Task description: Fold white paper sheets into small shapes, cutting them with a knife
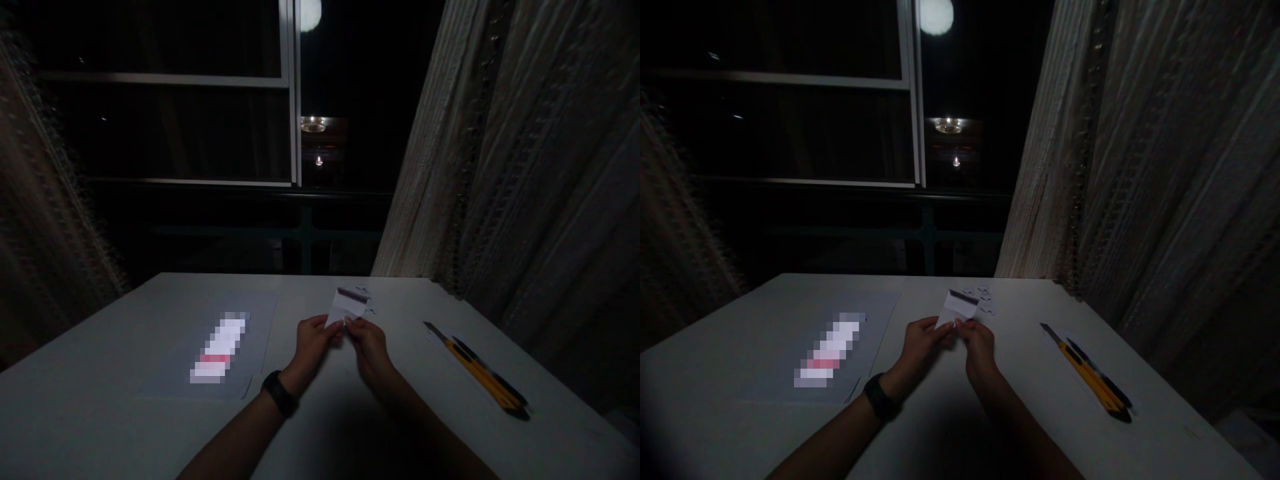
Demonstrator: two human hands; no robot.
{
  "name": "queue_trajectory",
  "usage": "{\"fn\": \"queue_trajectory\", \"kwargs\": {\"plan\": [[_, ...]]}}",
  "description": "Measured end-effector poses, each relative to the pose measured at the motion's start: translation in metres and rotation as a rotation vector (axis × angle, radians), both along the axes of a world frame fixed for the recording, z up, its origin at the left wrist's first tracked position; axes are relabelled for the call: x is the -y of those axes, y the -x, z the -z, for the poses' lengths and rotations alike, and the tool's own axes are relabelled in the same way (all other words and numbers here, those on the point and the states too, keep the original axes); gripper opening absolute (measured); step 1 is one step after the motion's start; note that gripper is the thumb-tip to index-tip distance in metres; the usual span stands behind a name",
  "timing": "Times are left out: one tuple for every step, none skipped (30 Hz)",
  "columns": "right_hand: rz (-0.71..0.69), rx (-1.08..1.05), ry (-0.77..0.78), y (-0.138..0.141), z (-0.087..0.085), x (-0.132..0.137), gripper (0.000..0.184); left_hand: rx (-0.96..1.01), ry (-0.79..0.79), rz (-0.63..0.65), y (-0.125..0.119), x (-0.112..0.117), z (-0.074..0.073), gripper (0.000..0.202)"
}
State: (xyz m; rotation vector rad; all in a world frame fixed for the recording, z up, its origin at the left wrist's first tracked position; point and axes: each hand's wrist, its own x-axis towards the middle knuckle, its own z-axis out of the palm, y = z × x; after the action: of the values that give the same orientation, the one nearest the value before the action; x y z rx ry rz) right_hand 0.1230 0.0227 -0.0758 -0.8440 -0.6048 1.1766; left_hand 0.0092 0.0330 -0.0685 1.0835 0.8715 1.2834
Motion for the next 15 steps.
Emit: {"fn": "queue_trajectory", "kwargs": {"plan": [[-0.002,-0.011,0.008,0.000,0.000,0.000,0.024,-0.004,0.001,0.010,0.000,0.000,0.000,0.040],[-0.001,-0.028,0.017,0.000,0.000,-0.001,0.023,-0.007,-0.001,0.012,-0.001,0.000,0.000,0.038],[-0.001,-0.050,0.019,0.000,0.000,-0.001,0.020,-0.008,-0.003,0.010,-0.002,0.001,0.000,0.037],[-0.005,-0.075,0.015,-0.001,0.001,-0.002,0.018,-0.006,-0.006,0.007,-0.004,0.002,-0.001,0.036],[-0.014,-0.097,0.008,-0.001,0.001,-0.003,0.016,-0.002,-0.008,0.005,-0.006,0.003,-0.002,0.036],[-0.024,-0.114,0.000,-0.002,0.001,-0.004,0.016,0.003,-0.009,0.006,-0.007,0.005,-0.003,0.036],[-0.031,-0.122,-0.010,-0.004,0.002,-0.005,0.017,0.010,-0.008,0.006,-0.009,0.006,-0.003,0.036],[-0.036,-0.125,-0.017,-0.006,0.003,-0.007,0.018,0.013,-0.005,0.004,-0.011,0.007,-0.004,0.036],[-0.032,-0.124,-0.013,-0.009,0.004,-0.009,0.018,0.014,0.000,0.002,-0.012,0.008,-0.004,0.036],[-0.010,-0.115,0.002,-0.014,0.004,-0.012,0.018,0.011,0.005,-0.002,-0.012,0.009,-0.003,0.036],[0.026,-0.105,0.024,-0.020,0.005,-0.015,0.017,0.005,0.010,-0.013,-0.011,0.009,-0.003,0.036],[0.078,-0.092,0.056,-0.028,0.005,-0.018,0.017,-0.002,0.016,-0.030,-0.010,0.009,-0.002,0.036],[0.159,-0.074,0.091,-0.036,0.004,-0.021,0.017,-0.008,0.023,-0.050,-0.008,0.008,-0.002,0.036],[0.204,-0.075,0.107,-0.043,0.003,-0.024,0.016,-0.005,0.029,-0.070,-0.006,0.007,-0.002,0.035],[0.236,-0.081,0.120,-0.049,0.002,-0.026,0.016,0.004,0.035,-0.091,-0.003,0.005,-0.002,0.035]]}}
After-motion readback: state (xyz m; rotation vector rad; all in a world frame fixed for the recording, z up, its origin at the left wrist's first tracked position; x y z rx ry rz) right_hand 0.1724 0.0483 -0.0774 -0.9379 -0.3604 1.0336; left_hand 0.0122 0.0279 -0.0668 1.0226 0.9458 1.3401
